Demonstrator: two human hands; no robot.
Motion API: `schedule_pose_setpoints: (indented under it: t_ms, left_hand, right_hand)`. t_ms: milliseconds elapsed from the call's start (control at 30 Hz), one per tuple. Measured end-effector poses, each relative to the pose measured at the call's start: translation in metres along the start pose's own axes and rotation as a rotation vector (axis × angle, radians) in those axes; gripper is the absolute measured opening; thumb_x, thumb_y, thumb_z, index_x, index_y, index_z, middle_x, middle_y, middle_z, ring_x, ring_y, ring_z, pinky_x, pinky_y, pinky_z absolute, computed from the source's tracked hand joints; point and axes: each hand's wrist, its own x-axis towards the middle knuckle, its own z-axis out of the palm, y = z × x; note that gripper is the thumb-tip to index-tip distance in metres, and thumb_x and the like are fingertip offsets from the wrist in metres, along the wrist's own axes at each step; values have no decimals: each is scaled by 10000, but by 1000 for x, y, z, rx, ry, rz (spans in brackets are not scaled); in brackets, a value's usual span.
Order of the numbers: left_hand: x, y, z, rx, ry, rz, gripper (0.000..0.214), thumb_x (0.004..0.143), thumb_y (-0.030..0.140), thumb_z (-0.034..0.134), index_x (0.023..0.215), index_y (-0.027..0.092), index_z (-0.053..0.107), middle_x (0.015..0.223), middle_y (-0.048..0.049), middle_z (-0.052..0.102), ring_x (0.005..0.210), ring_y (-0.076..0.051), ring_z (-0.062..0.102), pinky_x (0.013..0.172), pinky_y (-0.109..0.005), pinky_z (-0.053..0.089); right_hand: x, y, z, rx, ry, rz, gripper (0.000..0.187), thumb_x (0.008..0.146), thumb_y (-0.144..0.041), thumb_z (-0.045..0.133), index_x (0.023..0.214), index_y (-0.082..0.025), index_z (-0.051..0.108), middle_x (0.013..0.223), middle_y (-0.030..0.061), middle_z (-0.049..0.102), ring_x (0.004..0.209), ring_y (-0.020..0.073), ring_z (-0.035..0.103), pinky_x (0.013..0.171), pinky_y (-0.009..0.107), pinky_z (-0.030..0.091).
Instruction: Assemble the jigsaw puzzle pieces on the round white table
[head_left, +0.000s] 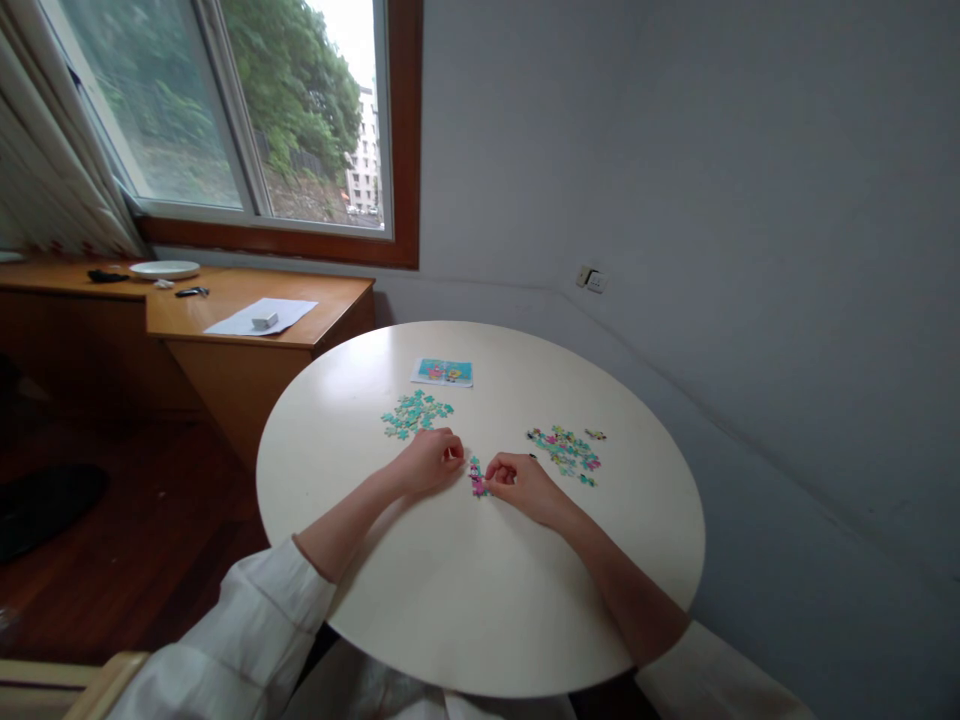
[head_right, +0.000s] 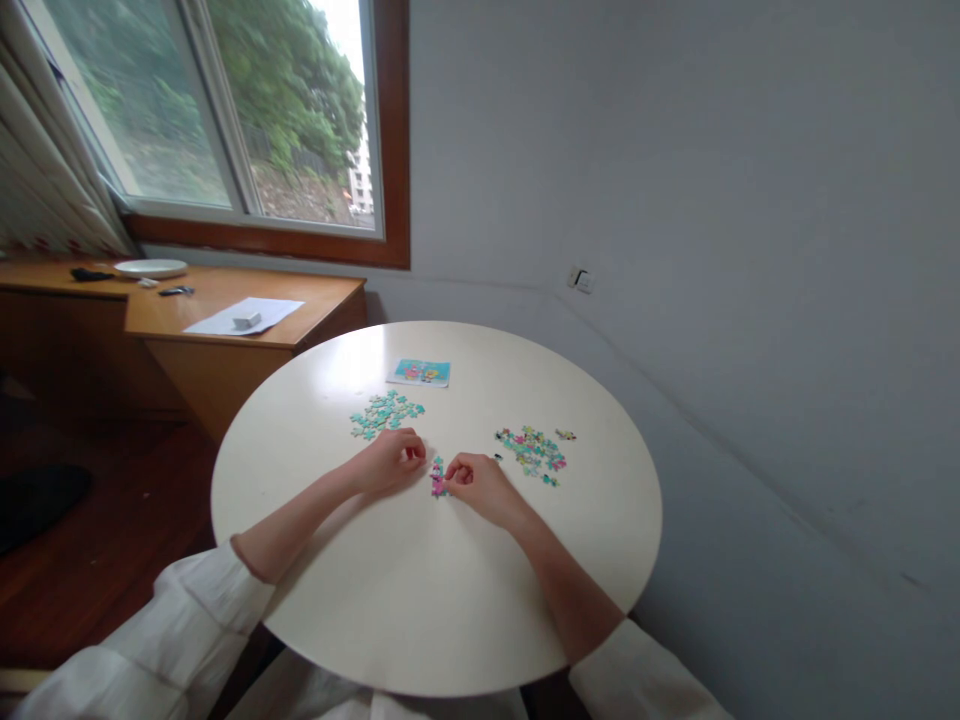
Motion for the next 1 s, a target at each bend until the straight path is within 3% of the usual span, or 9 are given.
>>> schedule_pose_setpoints:
  t_ms: [700,1000]
  left_hand:
    - [0,1,-1,-11,-4,-2,152,706,164,481,679,154,629,731,-24,592,624,-108,526,620,-212,399]
    - [0,-2,2,-50,-7,38,188,729,158,485,775,168,667,780,-37,596,665,-112,547,676,-218,419]
  right_hand:
    - [-1,0,-1,13,-2,-15,142,670,-285,603,698,-149,572,511,-56,431,488,64,358,456,182,261]
    - [-3,-4,-1,33,11,-6,184,652,-316,628,715,-155,565,496,-70,393,482,63,347,455,182,251]
